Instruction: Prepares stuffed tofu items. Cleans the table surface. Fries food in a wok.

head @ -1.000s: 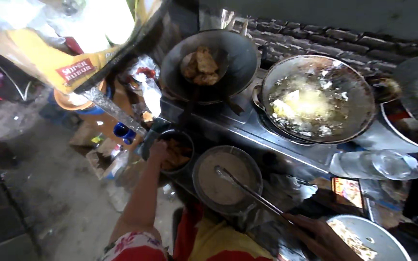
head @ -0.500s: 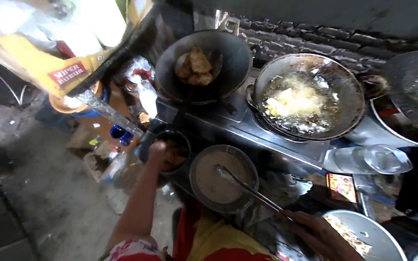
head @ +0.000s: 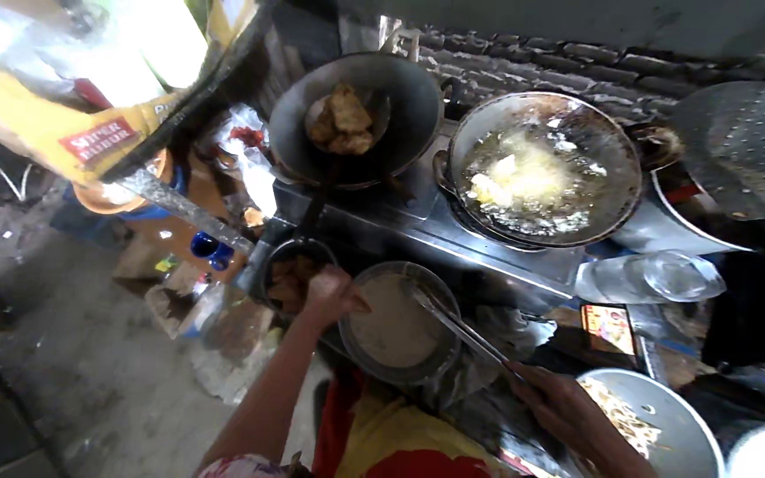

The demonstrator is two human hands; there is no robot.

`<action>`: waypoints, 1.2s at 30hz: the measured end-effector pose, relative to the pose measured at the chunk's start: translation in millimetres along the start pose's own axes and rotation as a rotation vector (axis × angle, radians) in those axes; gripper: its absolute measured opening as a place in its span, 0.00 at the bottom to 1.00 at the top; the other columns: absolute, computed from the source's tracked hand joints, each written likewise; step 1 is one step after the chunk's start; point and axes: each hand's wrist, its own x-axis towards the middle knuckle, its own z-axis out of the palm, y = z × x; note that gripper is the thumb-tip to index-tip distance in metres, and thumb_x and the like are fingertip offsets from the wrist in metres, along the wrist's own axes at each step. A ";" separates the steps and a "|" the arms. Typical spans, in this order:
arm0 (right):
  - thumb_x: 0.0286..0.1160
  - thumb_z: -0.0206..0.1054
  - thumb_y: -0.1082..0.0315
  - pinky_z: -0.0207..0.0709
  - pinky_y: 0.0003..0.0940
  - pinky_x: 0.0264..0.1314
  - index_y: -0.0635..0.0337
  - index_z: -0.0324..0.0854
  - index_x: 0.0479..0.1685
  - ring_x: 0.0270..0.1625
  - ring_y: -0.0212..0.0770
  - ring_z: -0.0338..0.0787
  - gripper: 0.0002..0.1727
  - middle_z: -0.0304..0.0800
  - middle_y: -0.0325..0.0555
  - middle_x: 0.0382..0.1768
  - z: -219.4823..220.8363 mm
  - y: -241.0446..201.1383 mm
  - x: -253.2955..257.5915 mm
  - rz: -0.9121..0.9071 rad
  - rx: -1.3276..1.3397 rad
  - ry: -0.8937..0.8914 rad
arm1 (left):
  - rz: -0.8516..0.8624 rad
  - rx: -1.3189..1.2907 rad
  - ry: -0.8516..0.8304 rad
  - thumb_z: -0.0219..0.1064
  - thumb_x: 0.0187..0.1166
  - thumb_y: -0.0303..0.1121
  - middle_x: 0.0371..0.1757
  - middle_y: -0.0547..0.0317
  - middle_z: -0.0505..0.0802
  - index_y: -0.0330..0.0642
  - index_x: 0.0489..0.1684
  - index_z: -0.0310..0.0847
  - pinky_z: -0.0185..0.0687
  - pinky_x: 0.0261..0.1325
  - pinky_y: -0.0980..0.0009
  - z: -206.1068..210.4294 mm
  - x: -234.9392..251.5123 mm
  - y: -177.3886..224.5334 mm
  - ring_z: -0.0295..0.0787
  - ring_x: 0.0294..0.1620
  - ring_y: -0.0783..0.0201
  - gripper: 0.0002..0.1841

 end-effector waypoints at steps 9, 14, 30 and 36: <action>0.83 0.63 0.68 0.79 0.72 0.55 0.72 0.85 0.61 0.53 0.75 0.91 0.17 0.90 0.74 0.49 -19.6 -29.4 26.2 0.165 -0.245 -0.228 | -0.371 -0.055 -0.190 0.58 0.89 0.40 0.67 0.34 0.87 0.31 0.68 0.81 0.74 0.75 0.41 45.6 -10.3 -3.8 0.83 0.71 0.39 0.21; 0.83 0.61 0.70 0.80 0.67 0.56 0.72 0.81 0.66 0.57 0.73 0.90 0.18 0.88 0.72 0.57 -22.8 -58.7 36.1 0.230 -0.419 -0.322 | -0.456 -0.182 -0.204 0.63 0.86 0.42 0.59 0.32 0.90 0.26 0.60 0.83 0.76 0.71 0.44 71.5 -34.5 -32.5 0.87 0.65 0.39 0.22; 0.68 0.68 0.77 0.83 0.70 0.43 0.69 0.92 0.46 0.42 0.71 0.93 0.10 0.92 0.67 0.35 -50.3 -49.5 23.1 -0.100 -0.304 -0.145 | -0.723 -1.209 -0.095 0.70 0.71 0.19 0.61 0.41 0.87 0.40 0.83 0.61 0.90 0.51 0.55 128.8 -35.1 -41.2 0.90 0.53 0.53 0.36; 0.79 0.65 0.71 0.79 0.70 0.55 0.65 0.91 0.57 0.51 0.70 0.91 0.14 0.93 0.68 0.44 -55.8 -36.9 23.1 0.066 -0.232 -0.380 | -0.701 -1.271 0.065 0.66 0.57 0.08 0.57 0.42 0.88 0.36 0.77 0.66 0.89 0.45 0.58 135.4 -38.1 -31.4 0.90 0.48 0.56 0.39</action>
